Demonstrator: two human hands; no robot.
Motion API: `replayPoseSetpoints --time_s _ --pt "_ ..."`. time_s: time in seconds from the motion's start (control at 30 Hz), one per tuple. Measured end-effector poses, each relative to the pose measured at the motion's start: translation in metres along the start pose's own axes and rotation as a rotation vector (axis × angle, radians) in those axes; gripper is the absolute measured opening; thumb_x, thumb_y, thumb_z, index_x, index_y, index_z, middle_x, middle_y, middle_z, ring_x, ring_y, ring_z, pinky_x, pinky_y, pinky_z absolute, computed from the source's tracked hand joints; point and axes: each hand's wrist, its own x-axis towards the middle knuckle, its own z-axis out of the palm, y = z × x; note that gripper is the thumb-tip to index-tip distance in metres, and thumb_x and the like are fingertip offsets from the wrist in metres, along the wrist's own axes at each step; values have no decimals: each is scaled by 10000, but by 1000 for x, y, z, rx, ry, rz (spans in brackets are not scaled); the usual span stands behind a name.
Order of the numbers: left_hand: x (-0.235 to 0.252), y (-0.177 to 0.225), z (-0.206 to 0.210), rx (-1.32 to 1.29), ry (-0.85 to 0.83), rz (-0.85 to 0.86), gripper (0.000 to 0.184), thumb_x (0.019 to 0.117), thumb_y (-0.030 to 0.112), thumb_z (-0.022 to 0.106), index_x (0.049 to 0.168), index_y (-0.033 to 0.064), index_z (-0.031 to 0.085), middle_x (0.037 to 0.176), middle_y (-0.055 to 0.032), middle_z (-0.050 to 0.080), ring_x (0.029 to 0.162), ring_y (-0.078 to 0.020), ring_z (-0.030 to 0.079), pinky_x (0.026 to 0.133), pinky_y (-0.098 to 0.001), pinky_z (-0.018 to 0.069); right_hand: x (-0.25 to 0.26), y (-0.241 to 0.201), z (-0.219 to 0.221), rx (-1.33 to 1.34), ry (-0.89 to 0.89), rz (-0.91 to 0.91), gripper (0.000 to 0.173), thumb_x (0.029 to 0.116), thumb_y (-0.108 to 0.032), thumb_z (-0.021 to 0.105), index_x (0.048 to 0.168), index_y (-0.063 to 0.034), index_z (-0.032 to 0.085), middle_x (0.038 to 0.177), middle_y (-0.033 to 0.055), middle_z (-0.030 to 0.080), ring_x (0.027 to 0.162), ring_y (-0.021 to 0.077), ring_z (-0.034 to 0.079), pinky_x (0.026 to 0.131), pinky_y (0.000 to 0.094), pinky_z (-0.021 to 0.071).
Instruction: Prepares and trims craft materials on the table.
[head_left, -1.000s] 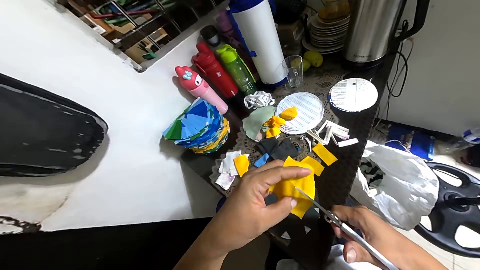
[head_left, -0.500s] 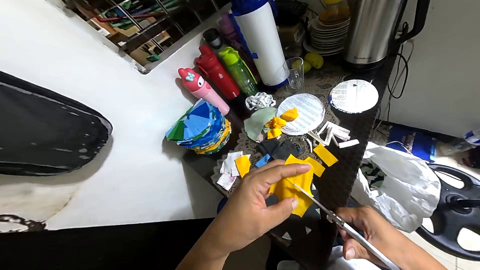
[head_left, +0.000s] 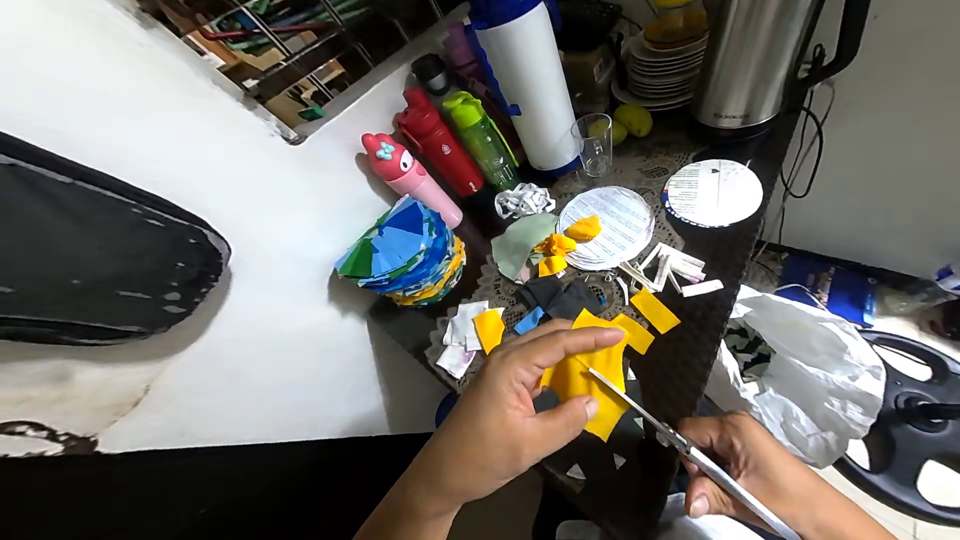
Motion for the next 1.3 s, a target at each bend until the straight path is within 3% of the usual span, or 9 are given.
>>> replayPoseSetpoints --time_s 0.3,0.47,0.63,0.87,1.3 --pt "-1 0 -1 13 1 -1 442 884 2 689 1324 3 651 1286 -54 659 1148 -106 656 925 -244 596 -1 0 0 2 3 -10 491 835 -621 735 698 -163 624 545 -167 450 486 -134 380 434 83 283" --pt "0 1 -3 31 20 25 353 931 0 637 1280 -8 685 1231 -50 694 1116 -88 665 937 -229 580 -1 -1 -2 5 -27 16 519 825 -665 716 706 -168 621 553 -163 451 487 -122 384 436 93 286" --pt "1 3 -1 36 -11 32 396 896 -11 678 1292 -16 673 1247 -61 682 1129 -90 659 952 -235 578 0 -6 -5 13 -102 52 590 815 -750 655 776 -161 636 594 -154 486 514 -101 420 458 108 319" --pt "0 4 4 87 -37 36 444 870 -17 697 1312 -20 656 1279 -80 673 1163 -109 653 970 -249 578 6 -10 -6 -26 -134 33 585 834 -736 648 785 -153 640 599 -144 474 519 -92 413 464 116 319" --pt "0 2 6 -140 -91 -45 487 867 -47 707 1343 -50 604 1306 -69 655 1128 -89 666 944 -253 589 9 -11 -7 -22 -129 13 561 838 -705 670 755 -152 629 581 -151 458 506 -107 396 452 102 300"
